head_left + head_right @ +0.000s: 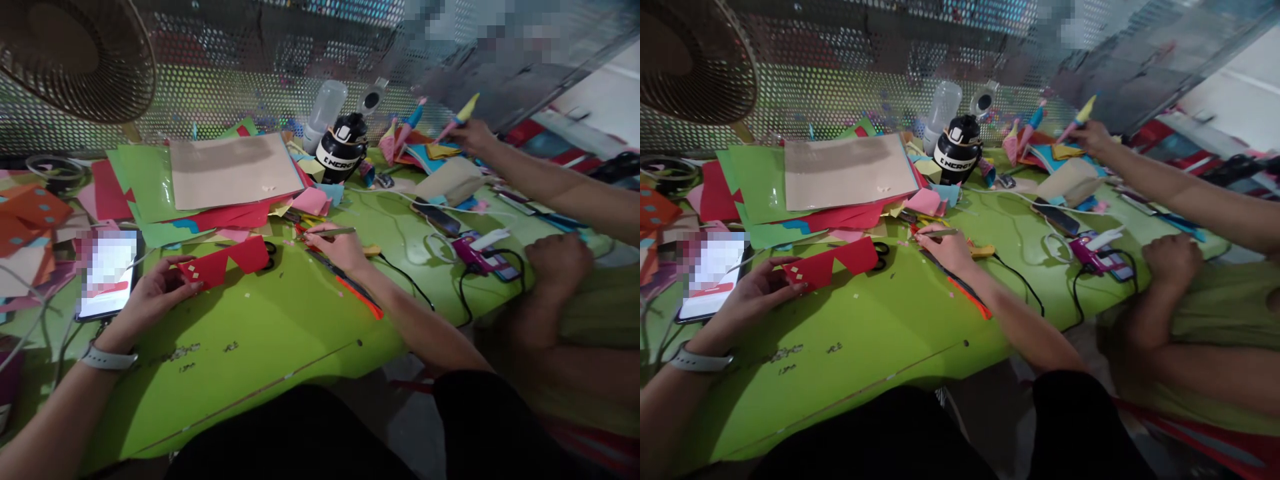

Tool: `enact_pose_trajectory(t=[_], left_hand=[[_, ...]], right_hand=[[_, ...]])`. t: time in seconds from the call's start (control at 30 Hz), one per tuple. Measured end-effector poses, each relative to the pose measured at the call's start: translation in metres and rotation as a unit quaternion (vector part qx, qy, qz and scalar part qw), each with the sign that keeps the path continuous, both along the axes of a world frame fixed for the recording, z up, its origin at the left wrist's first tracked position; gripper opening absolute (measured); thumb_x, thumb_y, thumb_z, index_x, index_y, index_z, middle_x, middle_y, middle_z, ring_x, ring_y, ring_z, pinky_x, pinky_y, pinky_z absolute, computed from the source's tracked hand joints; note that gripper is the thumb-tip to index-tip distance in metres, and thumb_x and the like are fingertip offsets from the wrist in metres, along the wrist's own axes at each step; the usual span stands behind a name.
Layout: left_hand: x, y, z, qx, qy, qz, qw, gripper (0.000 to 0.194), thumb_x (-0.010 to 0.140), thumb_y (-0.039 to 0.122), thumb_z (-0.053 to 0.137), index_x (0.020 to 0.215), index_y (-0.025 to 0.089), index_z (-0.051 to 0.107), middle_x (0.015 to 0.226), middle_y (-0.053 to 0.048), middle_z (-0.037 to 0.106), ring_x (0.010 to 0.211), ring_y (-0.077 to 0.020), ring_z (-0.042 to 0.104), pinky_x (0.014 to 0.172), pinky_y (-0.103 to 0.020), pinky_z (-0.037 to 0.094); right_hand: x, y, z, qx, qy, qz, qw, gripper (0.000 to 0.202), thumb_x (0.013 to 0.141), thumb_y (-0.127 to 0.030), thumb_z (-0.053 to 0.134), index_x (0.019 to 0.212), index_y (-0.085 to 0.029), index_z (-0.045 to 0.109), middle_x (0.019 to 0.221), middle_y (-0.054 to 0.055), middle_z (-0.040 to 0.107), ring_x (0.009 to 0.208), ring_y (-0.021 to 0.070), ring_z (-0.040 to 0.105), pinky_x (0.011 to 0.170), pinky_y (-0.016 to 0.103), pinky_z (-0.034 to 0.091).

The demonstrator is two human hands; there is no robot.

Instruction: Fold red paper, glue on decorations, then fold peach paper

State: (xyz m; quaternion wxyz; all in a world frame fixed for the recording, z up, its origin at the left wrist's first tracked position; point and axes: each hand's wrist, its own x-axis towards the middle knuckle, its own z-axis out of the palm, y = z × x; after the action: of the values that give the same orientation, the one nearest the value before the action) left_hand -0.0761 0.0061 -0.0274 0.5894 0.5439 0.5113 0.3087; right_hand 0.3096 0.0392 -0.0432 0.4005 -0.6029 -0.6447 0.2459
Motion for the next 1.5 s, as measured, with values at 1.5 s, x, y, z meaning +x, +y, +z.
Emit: enact_pose_trajectory(t=[1.5], left_hand=[[0.008, -0.010, -0.002, 0.052, -0.054, -0.007, 0.997, 0.057, 0.075, 0.031, 0.080, 0.123, 0.019, 0.052, 0.088, -0.004, 0.070, 0.078, -0.0169, 0.069, 0.070, -0.029, 0.056]], right_hand=[[-0.076, -0.071, 0.028, -0.031, 0.140, 0.120, 0.982, 0.020, 0.084, -0.043, 0.070, 0.087, -0.023, 0.072, 0.077, 0.003, 0.077, 0.072, 0.0200, 0.075, 0.068, 0.035, 0.064]])
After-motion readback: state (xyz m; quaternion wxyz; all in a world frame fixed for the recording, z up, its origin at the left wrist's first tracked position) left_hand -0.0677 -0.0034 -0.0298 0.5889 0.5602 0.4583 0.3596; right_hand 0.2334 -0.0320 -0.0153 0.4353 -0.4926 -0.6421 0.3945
